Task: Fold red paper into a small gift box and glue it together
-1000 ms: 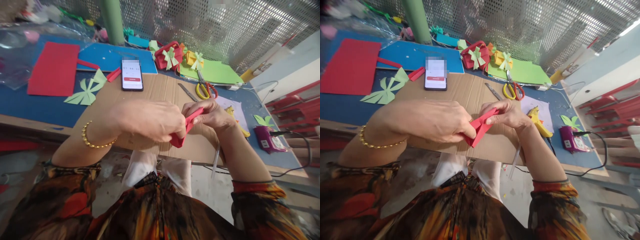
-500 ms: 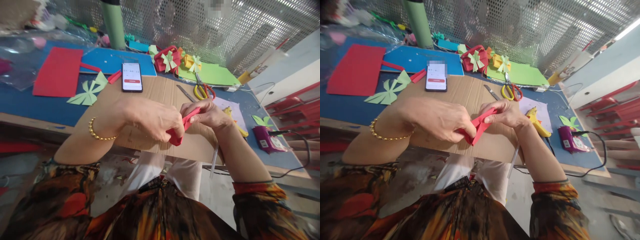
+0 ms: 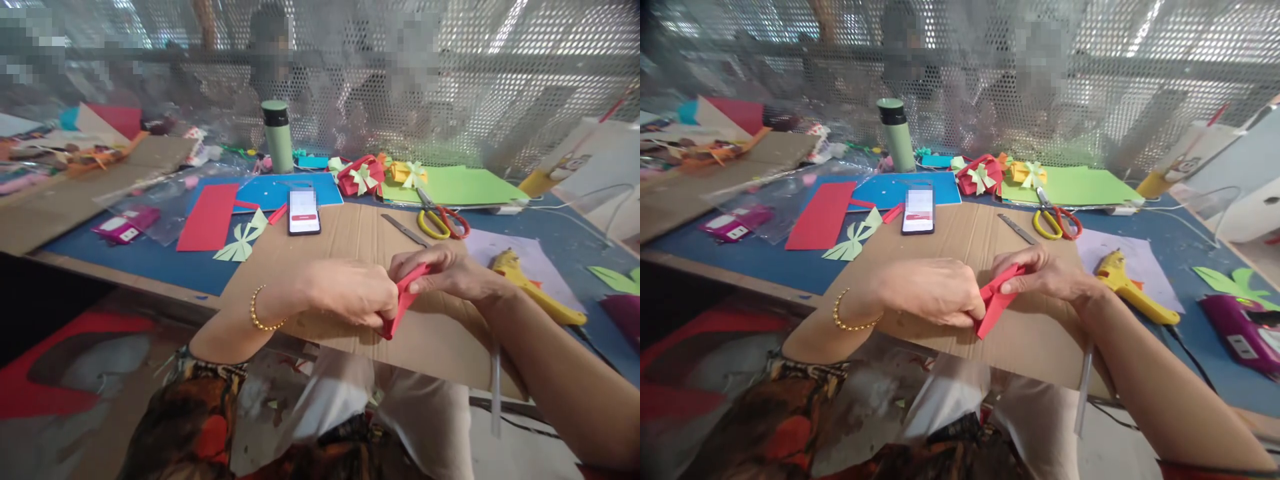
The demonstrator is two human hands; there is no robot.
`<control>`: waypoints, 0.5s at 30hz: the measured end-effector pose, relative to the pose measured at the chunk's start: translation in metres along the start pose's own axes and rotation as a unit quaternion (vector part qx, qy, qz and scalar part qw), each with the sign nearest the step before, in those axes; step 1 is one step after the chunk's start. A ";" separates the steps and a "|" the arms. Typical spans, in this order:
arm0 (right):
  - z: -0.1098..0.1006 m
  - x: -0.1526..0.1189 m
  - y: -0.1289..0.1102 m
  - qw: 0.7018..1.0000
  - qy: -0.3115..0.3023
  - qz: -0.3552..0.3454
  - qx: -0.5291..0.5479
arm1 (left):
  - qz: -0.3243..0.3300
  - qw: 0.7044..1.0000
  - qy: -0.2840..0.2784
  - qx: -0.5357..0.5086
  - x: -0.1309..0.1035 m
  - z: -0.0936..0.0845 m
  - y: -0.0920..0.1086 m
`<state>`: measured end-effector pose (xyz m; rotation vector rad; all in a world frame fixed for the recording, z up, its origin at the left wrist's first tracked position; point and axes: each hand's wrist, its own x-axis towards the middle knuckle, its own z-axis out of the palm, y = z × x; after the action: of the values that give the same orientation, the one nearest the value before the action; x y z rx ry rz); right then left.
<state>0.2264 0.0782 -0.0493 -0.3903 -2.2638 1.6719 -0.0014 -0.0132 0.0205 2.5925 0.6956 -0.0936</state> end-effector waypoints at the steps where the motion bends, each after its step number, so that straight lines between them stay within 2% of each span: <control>1: 0.000 0.000 0.000 1.000 -0.004 0.006 0.005 | 0.010 1.000 -0.006 -0.015 0.001 0.000 -0.001; 10: 0.003 0.001 -0.006 0.999 0.002 0.022 0.025 | 0.028 0.997 -0.020 -0.065 0.005 0.003 -0.007; 15: 0.003 0.000 -0.006 0.999 0.026 0.001 0.036 | 0.044 0.995 0.003 -0.094 0.007 0.000 -0.011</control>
<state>0.2247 0.0744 -0.0447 -0.4143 -2.1593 1.7186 -0.0011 -0.0018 0.0149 2.4393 0.5634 0.0064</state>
